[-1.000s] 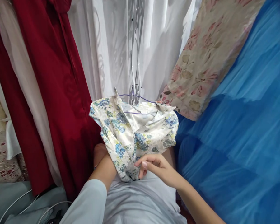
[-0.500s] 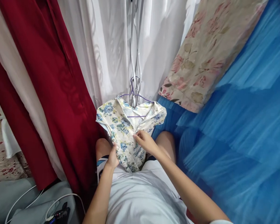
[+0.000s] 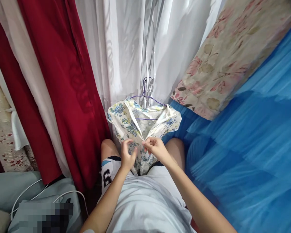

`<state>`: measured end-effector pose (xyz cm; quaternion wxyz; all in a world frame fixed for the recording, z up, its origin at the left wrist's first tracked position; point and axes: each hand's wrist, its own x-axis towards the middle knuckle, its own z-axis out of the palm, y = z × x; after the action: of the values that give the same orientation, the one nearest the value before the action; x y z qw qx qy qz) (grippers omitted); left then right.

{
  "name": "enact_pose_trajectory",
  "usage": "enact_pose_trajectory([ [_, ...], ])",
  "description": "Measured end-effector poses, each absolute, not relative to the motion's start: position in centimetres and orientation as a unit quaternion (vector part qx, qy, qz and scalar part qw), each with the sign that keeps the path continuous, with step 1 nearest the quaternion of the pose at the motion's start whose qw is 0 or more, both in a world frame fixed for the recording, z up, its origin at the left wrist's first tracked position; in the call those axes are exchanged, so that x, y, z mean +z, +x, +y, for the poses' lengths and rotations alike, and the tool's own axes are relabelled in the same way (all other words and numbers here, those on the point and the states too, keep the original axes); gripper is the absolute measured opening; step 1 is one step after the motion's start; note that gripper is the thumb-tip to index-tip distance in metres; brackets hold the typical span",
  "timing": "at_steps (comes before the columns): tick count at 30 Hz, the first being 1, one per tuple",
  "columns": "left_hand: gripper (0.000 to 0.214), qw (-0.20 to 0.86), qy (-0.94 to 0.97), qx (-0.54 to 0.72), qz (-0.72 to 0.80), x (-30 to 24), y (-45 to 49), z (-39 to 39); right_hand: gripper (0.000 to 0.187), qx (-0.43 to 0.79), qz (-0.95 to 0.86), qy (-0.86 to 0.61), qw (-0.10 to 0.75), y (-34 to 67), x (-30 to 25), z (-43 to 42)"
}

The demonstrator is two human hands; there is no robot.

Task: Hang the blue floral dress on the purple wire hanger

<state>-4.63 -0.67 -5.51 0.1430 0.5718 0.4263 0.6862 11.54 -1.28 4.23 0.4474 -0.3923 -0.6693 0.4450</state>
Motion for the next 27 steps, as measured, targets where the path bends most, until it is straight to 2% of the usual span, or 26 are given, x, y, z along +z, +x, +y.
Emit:
enact_pose_trajectory([
  [2, 0.017, 0.151, 0.666, 0.619, 0.388, -4.6, -3.0, -1.4, 0.029, 0.454, -0.662, -0.389, 0.451, 10.9, 4.5, -1.8],
  [4, 0.009, 0.151, 0.695, 0.587, 0.386, -4.0, -1.8, -1.7, 0.031, 0.459, -0.653, -0.393, 0.457, 10.6, 5.3, -1.6],
  [8, 0.011, 0.104, 0.745, 0.500, 0.430, -2.7, -1.2, -2.7, 0.036, 0.441, -0.633, -0.378, 0.511, 10.8, 9.4, 0.8],
  [15, 0.015, 0.052, 0.801, 0.366, 0.472, -2.4, -0.3, -4.7, 0.017, 0.444, -0.588, -0.346, 0.581, 10.1, 19.1, 5.0],
  [19, 0.011, 0.117, 0.795, 0.408, 0.432, -2.4, -0.7, -3.5, 0.020, 0.414, -0.615, -0.341, 0.579, 10.1, 20.6, 4.0],
  [22, 0.024, 0.134, 0.754, 0.517, 0.382, 1.4, -2.1, -1.6, 0.023, 0.393, -0.632, -0.336, 0.578, 10.4, 20.0, 2.7],
  [25, 0.036, 0.070, 0.706, 0.621, 0.334, 8.2, -3.7, 0.7, 0.028, 0.372, -0.644, -0.336, 0.578, 10.5, 19.2, 1.9],
  [27, 0.029, 0.000, 0.721, 0.621, 0.308, 12.6, -4.7, 2.3, 0.029, 0.360, -0.653, -0.333, 0.577, 10.5, 18.8, 1.8],
])
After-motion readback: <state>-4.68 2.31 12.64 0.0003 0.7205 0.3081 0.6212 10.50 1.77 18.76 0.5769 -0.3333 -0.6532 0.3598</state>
